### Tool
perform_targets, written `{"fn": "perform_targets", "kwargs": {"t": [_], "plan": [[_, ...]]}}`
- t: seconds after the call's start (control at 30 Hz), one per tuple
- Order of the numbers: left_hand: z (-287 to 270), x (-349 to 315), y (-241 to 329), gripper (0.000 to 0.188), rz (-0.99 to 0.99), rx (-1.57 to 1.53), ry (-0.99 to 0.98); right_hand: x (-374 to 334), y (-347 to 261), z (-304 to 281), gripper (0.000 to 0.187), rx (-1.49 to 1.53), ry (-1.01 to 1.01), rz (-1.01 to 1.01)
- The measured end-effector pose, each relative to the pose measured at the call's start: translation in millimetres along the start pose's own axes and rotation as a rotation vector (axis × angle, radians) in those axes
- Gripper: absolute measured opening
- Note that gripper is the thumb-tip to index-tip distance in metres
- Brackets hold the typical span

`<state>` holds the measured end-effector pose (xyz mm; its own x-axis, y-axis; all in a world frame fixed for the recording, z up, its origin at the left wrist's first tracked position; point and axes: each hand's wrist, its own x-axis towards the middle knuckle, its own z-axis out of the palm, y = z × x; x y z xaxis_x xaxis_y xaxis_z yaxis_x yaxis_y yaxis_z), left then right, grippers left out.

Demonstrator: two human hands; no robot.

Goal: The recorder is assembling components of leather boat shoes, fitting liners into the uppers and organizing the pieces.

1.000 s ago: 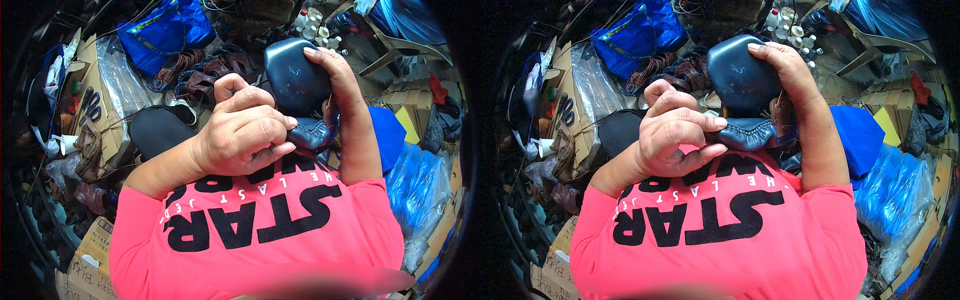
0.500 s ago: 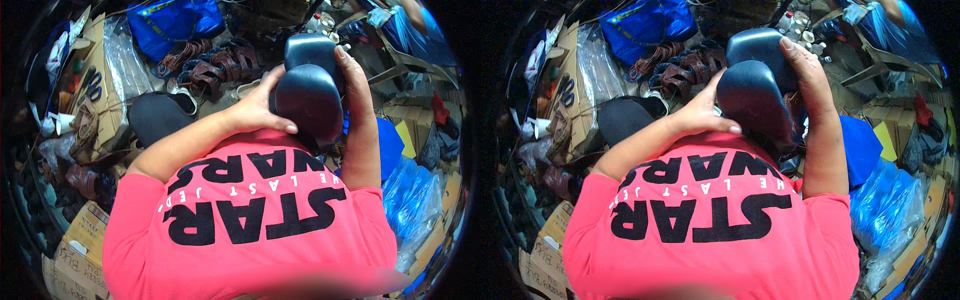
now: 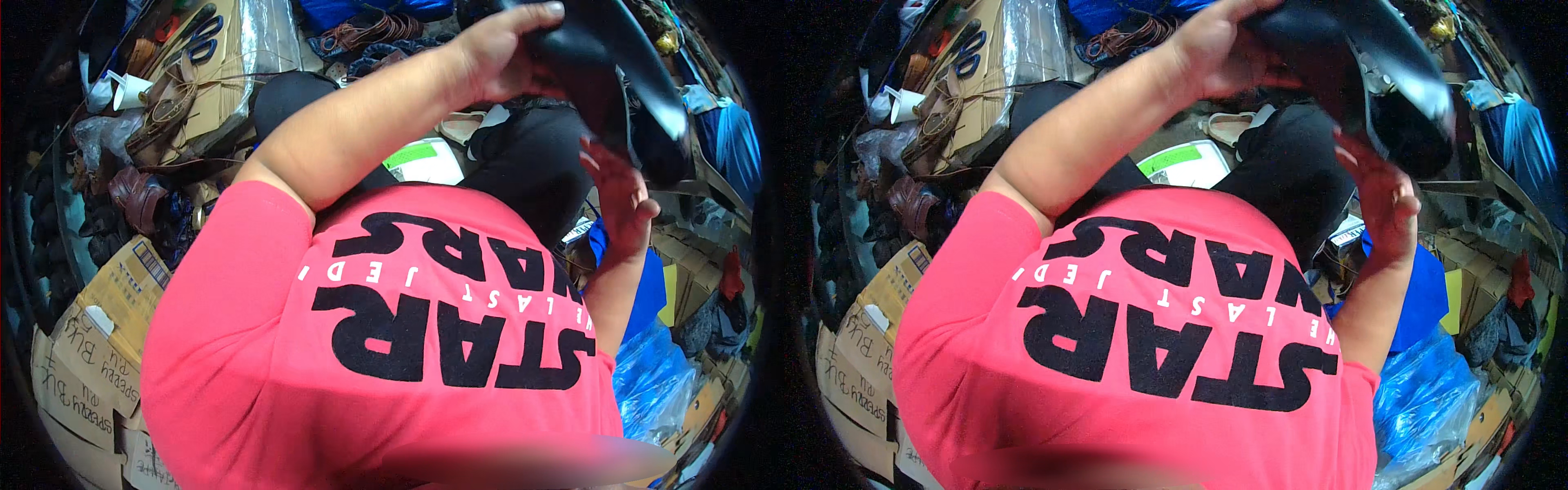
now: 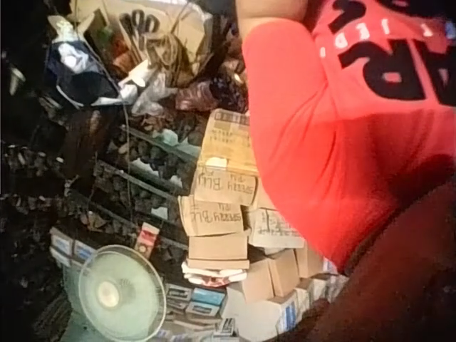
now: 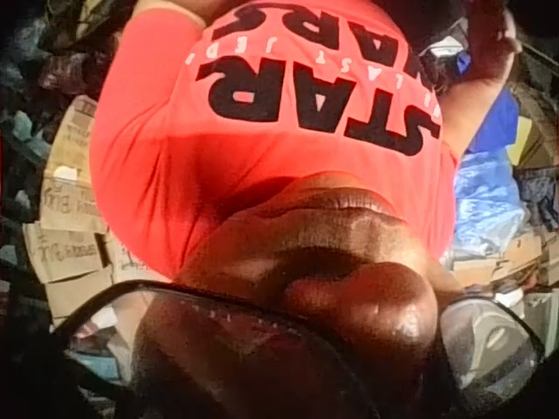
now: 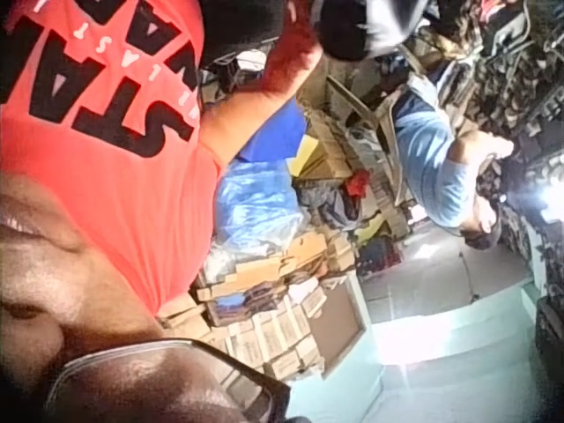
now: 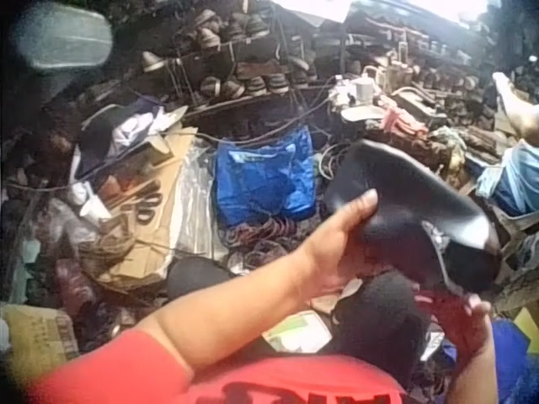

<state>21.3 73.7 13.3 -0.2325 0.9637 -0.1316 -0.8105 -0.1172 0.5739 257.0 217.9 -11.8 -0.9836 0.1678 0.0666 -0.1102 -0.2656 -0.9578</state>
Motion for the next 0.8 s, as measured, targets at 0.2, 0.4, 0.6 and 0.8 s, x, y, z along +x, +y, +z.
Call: {"fn": "perform_targets", "kwargs": {"t": [0.2, 0.4, 0.6, 0.8], "plan": [[-16, 2, 38, 0.045, -0.013, -0.010, 0.097, 86, 7, 18, 0.059, 0.222, 0.376, -0.182], [-73, 0, 50, 0.051, -0.066, -0.057, 0.149, 149, 27, 30, 0.061, 0.416, 0.233, -0.124], [-166, -12, 23, 0.062, -0.459, 0.295, 0.004, 194, 41, 20, 0.052, 0.549, 0.438, 0.015], [-318, -37, -34, 0.052, -0.843, 1.471, 0.687, 216, 96, 4, 0.037, 0.546, 0.491, 0.420]]}}
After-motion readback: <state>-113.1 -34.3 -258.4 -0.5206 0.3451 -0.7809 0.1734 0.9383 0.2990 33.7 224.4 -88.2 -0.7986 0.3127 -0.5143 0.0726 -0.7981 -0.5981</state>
